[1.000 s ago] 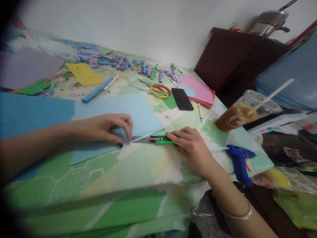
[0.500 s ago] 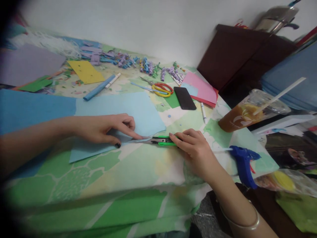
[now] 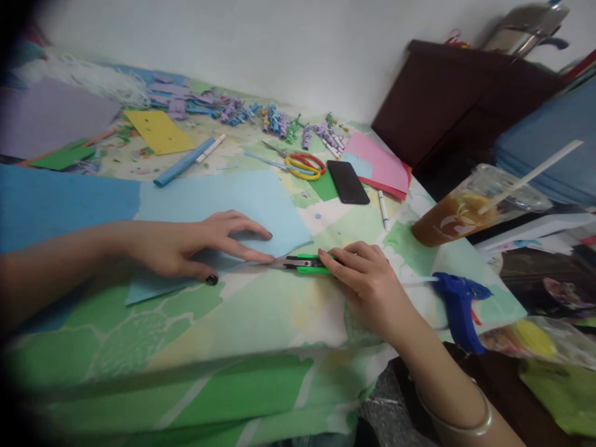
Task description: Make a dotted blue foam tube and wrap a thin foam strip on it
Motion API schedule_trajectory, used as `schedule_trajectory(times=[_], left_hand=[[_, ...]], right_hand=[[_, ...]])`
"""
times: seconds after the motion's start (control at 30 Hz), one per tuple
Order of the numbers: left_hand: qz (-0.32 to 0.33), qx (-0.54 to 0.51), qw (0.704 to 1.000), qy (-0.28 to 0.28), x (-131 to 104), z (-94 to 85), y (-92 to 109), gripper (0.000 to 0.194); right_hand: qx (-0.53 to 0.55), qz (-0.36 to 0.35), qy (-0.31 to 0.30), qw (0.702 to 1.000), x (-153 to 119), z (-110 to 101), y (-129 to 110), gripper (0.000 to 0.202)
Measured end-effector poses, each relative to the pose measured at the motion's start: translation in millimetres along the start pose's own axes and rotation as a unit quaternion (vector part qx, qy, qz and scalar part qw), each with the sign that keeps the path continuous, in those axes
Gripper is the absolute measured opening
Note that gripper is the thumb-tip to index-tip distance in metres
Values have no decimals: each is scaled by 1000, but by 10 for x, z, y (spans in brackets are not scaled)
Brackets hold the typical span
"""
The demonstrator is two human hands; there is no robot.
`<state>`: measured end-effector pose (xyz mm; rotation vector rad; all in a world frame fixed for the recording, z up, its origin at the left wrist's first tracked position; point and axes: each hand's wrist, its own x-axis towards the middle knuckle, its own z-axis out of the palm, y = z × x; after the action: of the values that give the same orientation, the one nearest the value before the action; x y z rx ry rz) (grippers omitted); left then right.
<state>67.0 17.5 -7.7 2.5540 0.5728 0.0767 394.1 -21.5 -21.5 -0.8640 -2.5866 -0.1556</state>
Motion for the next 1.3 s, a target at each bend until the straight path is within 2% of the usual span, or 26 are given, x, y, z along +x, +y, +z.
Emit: schedule_trajectory(times=[0.4, 0.73, 0.97, 1.17, 1.3], left_hand=[[3, -1, 999, 41, 21, 40, -31, 57], [2, -14, 998, 54, 18, 57, -39, 55], [12, -44, 995, 83, -1, 75, -49, 37], [8, -74, 991, 112, -1, 94, -43, 35], [11, -67, 989, 134, -25, 111, -28, 20]], right_hand=[[-10, 7, 6, 1000, -13, -29, -70, 63], [-6, 7, 2, 1000, -51, -35, -90, 61], [-11, 14, 7, 1000, -68, -46, -111, 64], [3, 22, 5, 1000, -79, -41, -111, 64], [-3, 52, 3, 999, -129, -65, -96, 59]])
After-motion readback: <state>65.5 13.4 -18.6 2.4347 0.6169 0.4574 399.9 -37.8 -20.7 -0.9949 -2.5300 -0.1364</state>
